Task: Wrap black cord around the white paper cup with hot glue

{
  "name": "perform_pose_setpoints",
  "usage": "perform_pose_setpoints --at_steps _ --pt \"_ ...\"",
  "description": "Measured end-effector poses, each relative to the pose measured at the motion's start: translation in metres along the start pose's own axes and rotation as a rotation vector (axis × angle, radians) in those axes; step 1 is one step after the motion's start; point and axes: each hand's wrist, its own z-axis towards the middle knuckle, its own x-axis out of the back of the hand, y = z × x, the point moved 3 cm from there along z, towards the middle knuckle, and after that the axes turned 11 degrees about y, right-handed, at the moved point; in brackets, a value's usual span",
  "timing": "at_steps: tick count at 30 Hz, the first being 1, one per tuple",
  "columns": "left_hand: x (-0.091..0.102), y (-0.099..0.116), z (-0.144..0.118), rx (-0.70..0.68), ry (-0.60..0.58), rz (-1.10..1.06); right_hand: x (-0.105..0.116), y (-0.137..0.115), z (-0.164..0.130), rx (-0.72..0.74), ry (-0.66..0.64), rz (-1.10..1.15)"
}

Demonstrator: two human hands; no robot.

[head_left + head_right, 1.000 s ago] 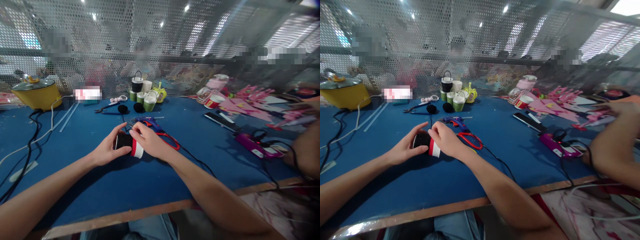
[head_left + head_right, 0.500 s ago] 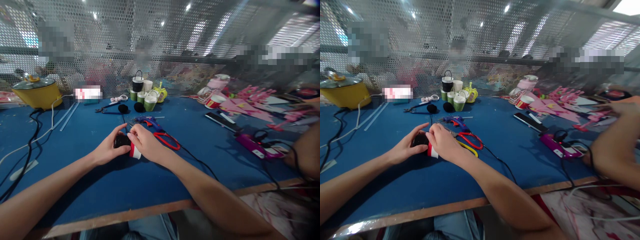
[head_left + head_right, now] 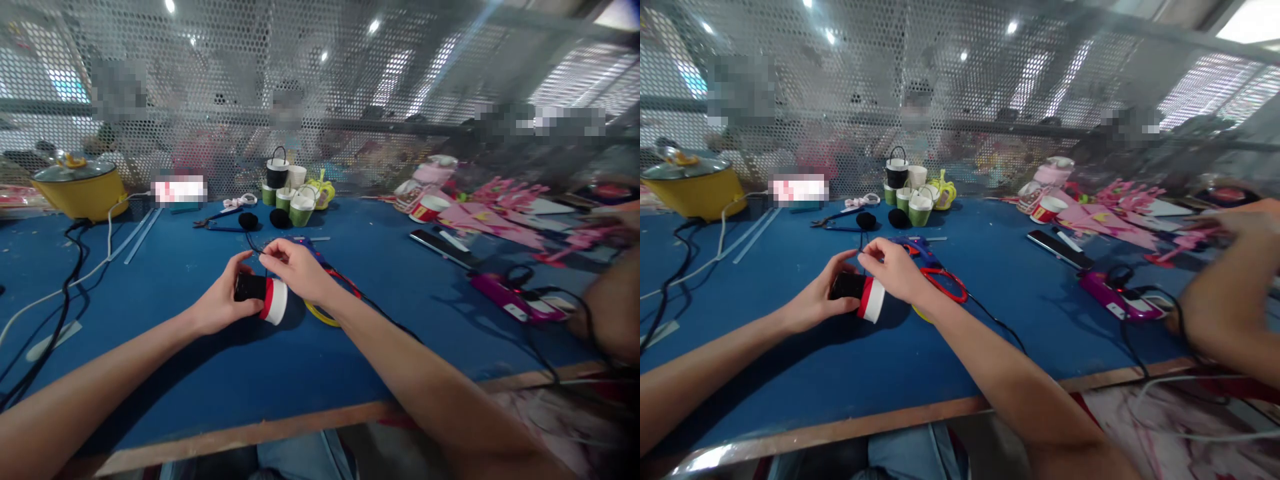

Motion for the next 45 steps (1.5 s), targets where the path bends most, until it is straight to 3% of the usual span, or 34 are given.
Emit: perform_pose_setpoints --at_steps 4,7,13,17,19,22,25,27,29,33,36,40,42,45 --pt "-0.001 0.000 0.000 0.015 0.020 -0.068 -0.001 -0.013 0.023 -0.004 0.055 0.034" --pt "-0.005 -0.001 -0.002 0.060 -0.091 -0.113 -0.015 -0.030 0.039 0.049 0.001 -0.035" --pt "-0.009 0.004 -0.010 -0.020 -0.321 -0.222 -0.058 -0.048 0.052 0.127 -0.289 -0.166" --pt "-0.010 0.009 -0.014 -0.091 -0.374 -0.147 -0.062 -0.039 0.050 0.115 -0.572 -0.088" --pt "-0.009 0.011 -0.014 -0.145 -0.335 -0.130 -0.045 -0.026 0.054 0.042 -0.491 -0.181" --pt "-0.008 0.008 -0.010 -0.168 -0.249 -0.147 0.001 0.000 0.061 -0.099 -0.131 -0.416" --pt "-0.006 0.003 -0.007 -0.164 -0.162 -0.158 0.044 0.026 0.060 -0.160 0.033 -0.586" --pt "-0.005 0.000 -0.006 -0.162 -0.125 -0.149 0.062 0.044 0.055 -0.198 0.074 -0.696" --pt "-0.004 -0.002 -0.005 -0.148 -0.104 -0.128 0.068 0.060 0.048 -0.245 0.053 -0.765" --pt "-0.003 -0.003 -0.004 -0.123 -0.083 -0.085 0.055 0.081 0.038 -0.281 0.055 -0.811" --pt "-0.003 -0.003 -0.003 -0.116 -0.084 -0.090 0.050 0.083 0.038 -0.285 0.113 -0.785" --pt "-0.001 -0.003 -0.002 -0.110 -0.078 -0.093 0.063 0.064 0.034 -0.271 0.191 -0.694" --pt "-0.001 -0.003 -0.001 -0.108 -0.072 -0.093 0.071 0.046 0.029 -0.243 0.177 -0.588" --pt "0.001 -0.002 0.001 -0.090 -0.056 -0.091 0.077 0.020 0.015 -0.277 0.055 -0.309"
